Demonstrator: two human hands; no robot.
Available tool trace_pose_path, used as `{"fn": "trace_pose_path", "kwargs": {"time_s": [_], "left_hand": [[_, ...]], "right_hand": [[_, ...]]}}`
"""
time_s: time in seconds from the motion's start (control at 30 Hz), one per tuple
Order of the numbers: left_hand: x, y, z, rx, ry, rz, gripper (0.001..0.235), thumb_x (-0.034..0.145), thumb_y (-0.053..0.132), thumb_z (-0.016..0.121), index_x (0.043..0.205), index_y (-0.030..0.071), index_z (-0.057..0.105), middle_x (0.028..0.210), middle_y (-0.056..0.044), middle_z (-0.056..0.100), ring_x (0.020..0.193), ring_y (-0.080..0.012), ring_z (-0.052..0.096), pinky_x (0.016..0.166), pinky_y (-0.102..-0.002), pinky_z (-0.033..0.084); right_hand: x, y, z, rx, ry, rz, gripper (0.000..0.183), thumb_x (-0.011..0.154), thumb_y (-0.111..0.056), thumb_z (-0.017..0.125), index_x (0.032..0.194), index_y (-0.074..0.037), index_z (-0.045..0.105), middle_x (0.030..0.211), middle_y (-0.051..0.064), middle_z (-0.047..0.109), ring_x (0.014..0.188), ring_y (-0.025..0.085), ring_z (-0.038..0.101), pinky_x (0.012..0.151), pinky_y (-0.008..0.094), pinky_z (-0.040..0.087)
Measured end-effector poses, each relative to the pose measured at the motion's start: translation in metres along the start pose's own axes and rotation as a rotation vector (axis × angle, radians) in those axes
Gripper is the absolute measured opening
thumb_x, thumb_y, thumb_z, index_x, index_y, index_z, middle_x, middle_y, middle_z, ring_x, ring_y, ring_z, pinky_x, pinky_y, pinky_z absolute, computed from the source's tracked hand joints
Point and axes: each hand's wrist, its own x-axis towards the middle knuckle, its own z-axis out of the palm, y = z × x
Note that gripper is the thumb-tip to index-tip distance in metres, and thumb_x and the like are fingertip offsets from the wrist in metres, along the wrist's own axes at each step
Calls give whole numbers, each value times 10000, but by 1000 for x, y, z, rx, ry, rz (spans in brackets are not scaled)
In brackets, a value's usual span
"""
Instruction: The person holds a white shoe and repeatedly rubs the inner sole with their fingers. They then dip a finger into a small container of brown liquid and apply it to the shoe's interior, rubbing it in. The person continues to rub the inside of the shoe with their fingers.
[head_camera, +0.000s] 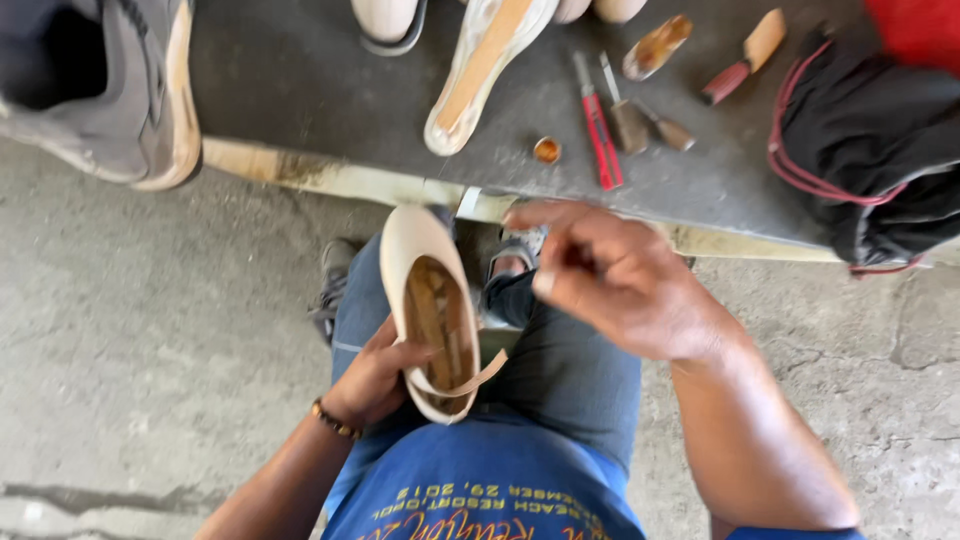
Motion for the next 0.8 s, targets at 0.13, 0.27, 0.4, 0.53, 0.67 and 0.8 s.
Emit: {"fn": "trace_pose_path", "kwargs": {"time_s": [0.13, 0.27, 0.4, 0.53, 0.67, 0.8], "left_hand": [[0, 2, 12, -46, -15, 88, 663, 832, -85, 755, 1474, 38, 643, 1220, -259, 801, 1108, -446, 823, 978, -660, 671], [-2, -7, -2, -75, -12, 83, 607, 847, -90, 739, 1431, 46, 644, 1200, -264, 813, 1114, -441, 829, 969, -641, 680], [3, -2, 1, -94, -49, 73, 614, 831, -119, 737, 1418, 34, 638, 1178, -281, 799, 1080, -468, 823, 957, -685, 674], [2, 4, 3, -89, -51, 44, 659, 827, -121, 737, 1457, 52, 648, 1176, -266, 786, 1056, -448, 818, 976, -660, 671], [1, 9, 5, -105, -61, 51, 633, 847, -133, 724, 1451, 45, 659, 1159, -258, 788, 1065, -440, 815, 969, -639, 671], [-1, 11, 10, -97, -64, 22, 646, 832, -126, 729, 1447, 59, 664, 1139, -243, 790, 1045, -424, 818, 982, -635, 670]], "right_hand": [[2, 11, 46, -149, -472, 335, 757, 934, -77, 627, 1687, -159, 620, 840, 229, 862, 715, 389, 812, 727, 485, 661], [11, 75, 79, -176, -572, 454, 893, 853, -180, 645, 1738, -233, 540, 729, 130, 829, 731, 336, 847, 761, 415, 650], [22, 109, 96, -175, -525, 472, 903, 827, -232, 638, 1724, -284, 555, 609, 85, 763, 690, 276, 818, 734, 396, 640], [22, 76, 100, -262, -480, 445, 779, 926, -310, 569, 1703, -269, 589, 1324, 251, 848, 1239, 514, 786, 1085, 616, 606], [13, 79, 115, -467, -625, 419, 634, 997, -444, 540, 1591, -287, 699, 1228, 225, 865, 1215, 459, 807, 1079, 601, 616], [14, 100, 115, -529, -562, 388, 532, 1021, -403, 510, 1500, -355, 735, 870, 127, 842, 821, 353, 792, 848, 486, 657]]}}
